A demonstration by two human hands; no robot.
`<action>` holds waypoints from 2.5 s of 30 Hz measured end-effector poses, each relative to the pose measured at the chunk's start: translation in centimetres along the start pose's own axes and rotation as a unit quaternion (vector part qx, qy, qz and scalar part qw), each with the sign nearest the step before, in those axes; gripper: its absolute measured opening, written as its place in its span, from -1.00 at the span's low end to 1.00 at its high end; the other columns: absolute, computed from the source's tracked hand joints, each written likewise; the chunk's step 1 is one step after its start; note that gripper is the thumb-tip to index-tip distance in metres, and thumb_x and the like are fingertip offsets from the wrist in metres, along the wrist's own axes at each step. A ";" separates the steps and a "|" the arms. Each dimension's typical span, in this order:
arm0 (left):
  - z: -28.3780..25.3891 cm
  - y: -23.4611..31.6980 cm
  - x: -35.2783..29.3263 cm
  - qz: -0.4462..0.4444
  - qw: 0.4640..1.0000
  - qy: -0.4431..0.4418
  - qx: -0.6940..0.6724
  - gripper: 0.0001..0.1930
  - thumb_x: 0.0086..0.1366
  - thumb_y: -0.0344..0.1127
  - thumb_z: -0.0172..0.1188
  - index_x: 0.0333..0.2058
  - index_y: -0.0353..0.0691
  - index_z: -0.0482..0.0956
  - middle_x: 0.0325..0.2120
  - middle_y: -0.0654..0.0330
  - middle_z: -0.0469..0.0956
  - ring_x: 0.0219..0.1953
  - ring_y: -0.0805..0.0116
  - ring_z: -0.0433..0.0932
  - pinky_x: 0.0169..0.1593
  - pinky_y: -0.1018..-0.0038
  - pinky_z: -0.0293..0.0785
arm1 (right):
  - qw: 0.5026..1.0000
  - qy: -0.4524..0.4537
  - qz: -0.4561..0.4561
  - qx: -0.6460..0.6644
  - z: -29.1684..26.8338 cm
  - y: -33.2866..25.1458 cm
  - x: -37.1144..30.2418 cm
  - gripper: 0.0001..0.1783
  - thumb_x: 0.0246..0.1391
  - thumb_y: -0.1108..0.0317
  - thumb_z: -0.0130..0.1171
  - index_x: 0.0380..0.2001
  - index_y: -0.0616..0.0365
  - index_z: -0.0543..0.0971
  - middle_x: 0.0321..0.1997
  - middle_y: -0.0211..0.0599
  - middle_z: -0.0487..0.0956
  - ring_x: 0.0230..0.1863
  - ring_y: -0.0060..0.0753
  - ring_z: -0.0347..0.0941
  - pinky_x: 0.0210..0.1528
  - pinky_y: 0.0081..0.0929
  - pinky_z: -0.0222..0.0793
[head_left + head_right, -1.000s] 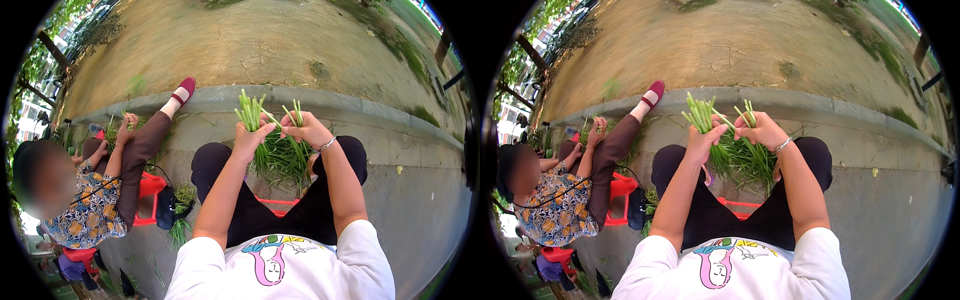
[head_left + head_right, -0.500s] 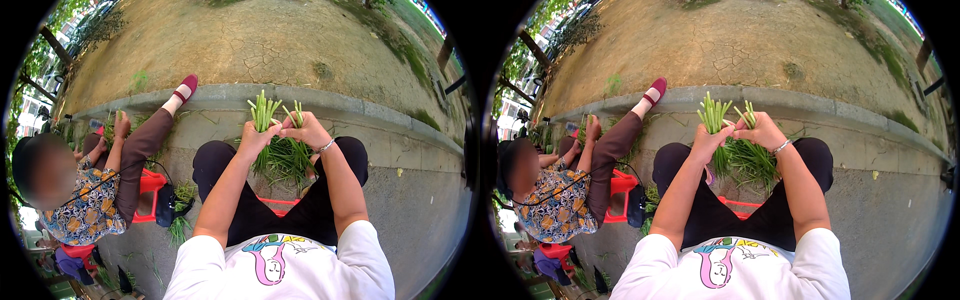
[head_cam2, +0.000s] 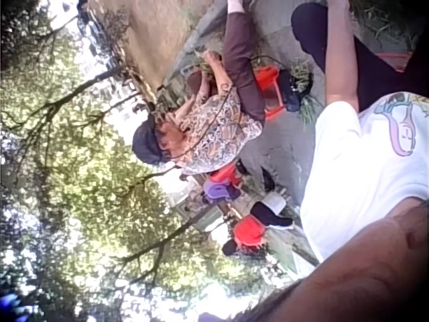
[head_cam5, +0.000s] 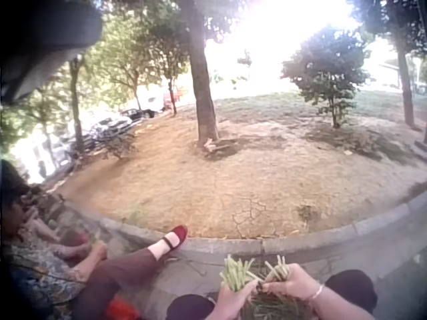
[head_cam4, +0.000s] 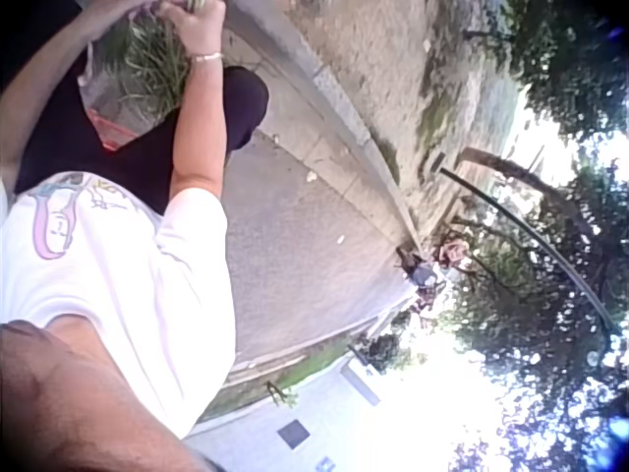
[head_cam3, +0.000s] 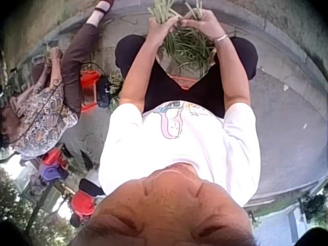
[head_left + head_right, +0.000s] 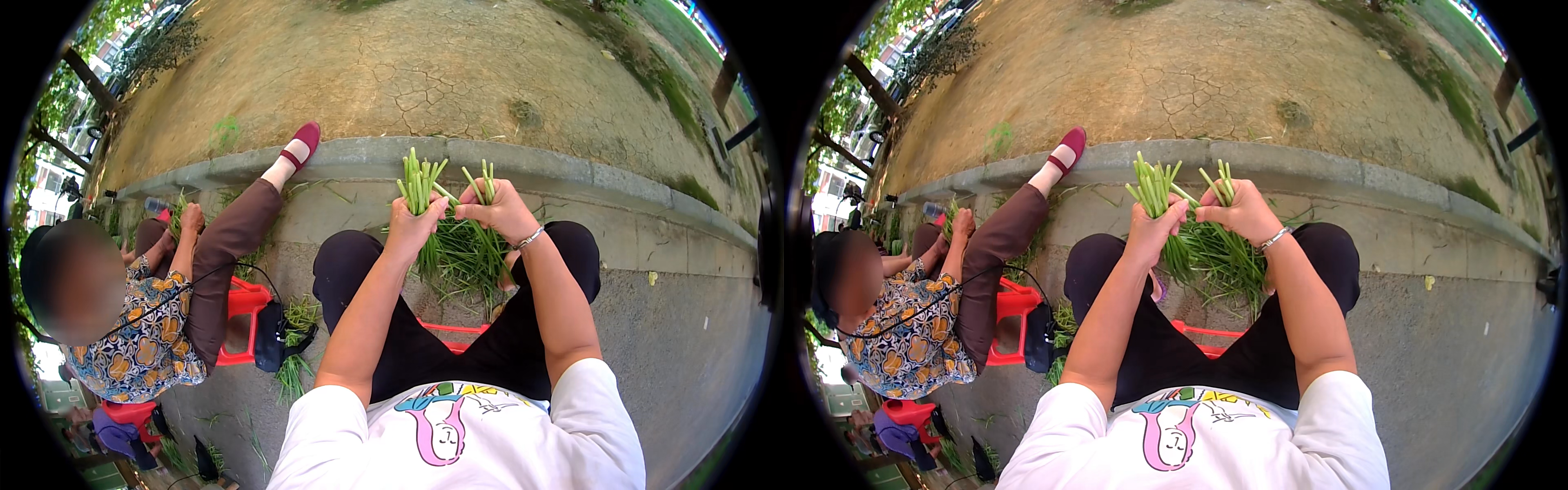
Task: The person processes a bundle of long green stalks by hand, peeling outer layers and sorting the stalks while seated outdoors.
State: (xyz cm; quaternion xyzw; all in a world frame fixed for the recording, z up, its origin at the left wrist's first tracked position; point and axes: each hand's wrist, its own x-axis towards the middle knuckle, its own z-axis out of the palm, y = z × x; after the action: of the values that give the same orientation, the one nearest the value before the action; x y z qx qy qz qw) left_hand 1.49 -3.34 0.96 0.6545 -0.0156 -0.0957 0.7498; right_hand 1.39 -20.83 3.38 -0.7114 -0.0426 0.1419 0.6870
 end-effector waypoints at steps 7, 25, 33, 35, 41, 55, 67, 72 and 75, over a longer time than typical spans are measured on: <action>0.4 0.2 -0.2 0.009 1.000 0.001 0.008 -0.89 0.08 -0.37 0.23 -0.50 -0.26 0.51 -0.69 0.34 0.44 -0.72 0.67 0.29 -0.67 0.69 0.18 | 0.998 0.001 -0.061 -0.036 0.4 0.3 -0.1 -0.86 -0.21 0.48 0.29 -0.58 0.26 0.50 -0.64 -0.47 0.46 -0.57 -0.69 0.32 -0.53 -0.66 0.26; 0.1 0.5 0.0 -0.008 0.997 0.027 -0.072 -0.89 0.04 -0.39 0.27 -0.53 -0.25 0.51 -0.70 0.33 0.43 -0.72 0.64 0.30 -0.66 0.70 0.18 | 0.999 0.013 -0.016 -0.049 0.2 0.0 -0.2 -0.84 -0.25 0.50 0.29 -0.56 0.27 0.49 -0.61 -0.45 0.48 -0.55 -0.67 0.35 -0.51 -0.64 0.29; 0.2 0.1 0.0 -0.006 1.000 0.027 -0.006 -0.90 0.07 -0.40 0.24 -0.47 -0.29 0.51 -0.66 0.27 0.49 -0.68 0.64 0.37 -0.65 0.68 0.23 | 0.996 0.012 -0.035 -0.082 0.4 0.1 0.0 -0.83 -0.26 0.50 0.29 -0.55 0.28 0.49 -0.61 -0.40 0.50 -0.55 -0.66 0.37 -0.50 -0.62 0.31; 0.2 0.3 0.0 -0.004 1.000 0.020 0.003 -0.90 0.08 -0.41 0.22 -0.45 -0.30 0.52 -0.65 0.26 0.51 -0.68 0.64 0.37 -0.65 0.68 0.24 | 0.997 0.012 -0.026 -0.066 0.3 0.1 0.0 -0.84 -0.26 0.50 0.29 -0.56 0.27 0.49 -0.62 -0.40 0.50 -0.57 -0.67 0.36 -0.52 -0.64 0.29; 0.3 0.8 -0.2 0.000 1.000 0.007 0.015 -0.90 0.10 -0.46 0.17 -0.38 -0.35 0.52 -0.59 0.18 0.53 -0.66 0.60 0.36 -0.61 0.68 0.25 | 0.999 0.012 -0.006 -0.041 0.1 0.0 0.0 -0.85 -0.25 0.50 0.27 -0.56 0.25 0.49 -0.65 -0.43 0.48 -0.66 -0.73 0.30 -0.66 -0.72 0.19; 0.0 1.0 -0.2 -0.005 1.000 0.002 0.031 -0.90 0.11 -0.45 0.12 -0.38 -0.35 0.53 -0.61 0.23 0.50 -0.67 0.61 0.34 -0.60 0.69 0.23 | 1.000 0.007 0.010 -0.007 -0.1 -0.2 -0.2 -0.91 -0.19 0.48 0.22 -0.54 0.21 0.50 -0.61 -0.43 0.53 -0.70 -0.78 0.27 -0.70 -0.78 0.12; 0.2 1.2 -0.2 -0.013 1.000 0.001 -0.007 -0.86 0.11 -0.46 0.15 -0.33 -0.36 0.50 -0.55 0.16 0.52 -0.65 0.59 0.36 -0.60 0.67 0.25 | 0.999 -0.024 0.018 0.038 -0.4 -0.7 -0.3 -0.88 -0.19 0.48 0.22 -0.52 0.21 0.48 -0.59 -0.36 0.55 -0.64 -0.73 0.36 -0.69 -0.76 0.15; 0.0 1.0 -0.1 -0.014 1.000 -0.020 0.006 -0.89 0.11 -0.47 0.14 -0.36 -0.36 0.49 -0.56 0.17 0.51 -0.65 0.58 0.35 -0.60 0.67 0.24 | 0.999 -0.023 0.028 0.033 -0.2 -0.6 -0.2 -0.89 -0.20 0.47 0.21 -0.54 0.21 0.48 -0.60 -0.35 0.55 -0.64 -0.72 0.36 -0.69 -0.76 0.15; -0.2 0.9 -0.1 -0.005 0.999 -0.028 0.020 -0.91 0.11 -0.48 0.12 -0.38 -0.35 0.50 -0.58 0.19 0.50 -0.65 0.59 0.35 -0.60 0.67 0.23 | 0.998 -0.024 0.034 0.036 -0.1 -0.6 -0.2 -0.89 -0.20 0.47 0.21 -0.53 0.22 0.48 -0.60 -0.34 0.55 -0.65 -0.72 0.35 -0.69 -0.75 0.14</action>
State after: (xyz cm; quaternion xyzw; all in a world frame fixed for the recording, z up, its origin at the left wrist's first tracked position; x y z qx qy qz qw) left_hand 1.54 -3.01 1.80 0.6665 -0.0347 -0.1173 0.7354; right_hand 1.36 -20.97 4.03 -0.6837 -0.0294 0.1839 0.7056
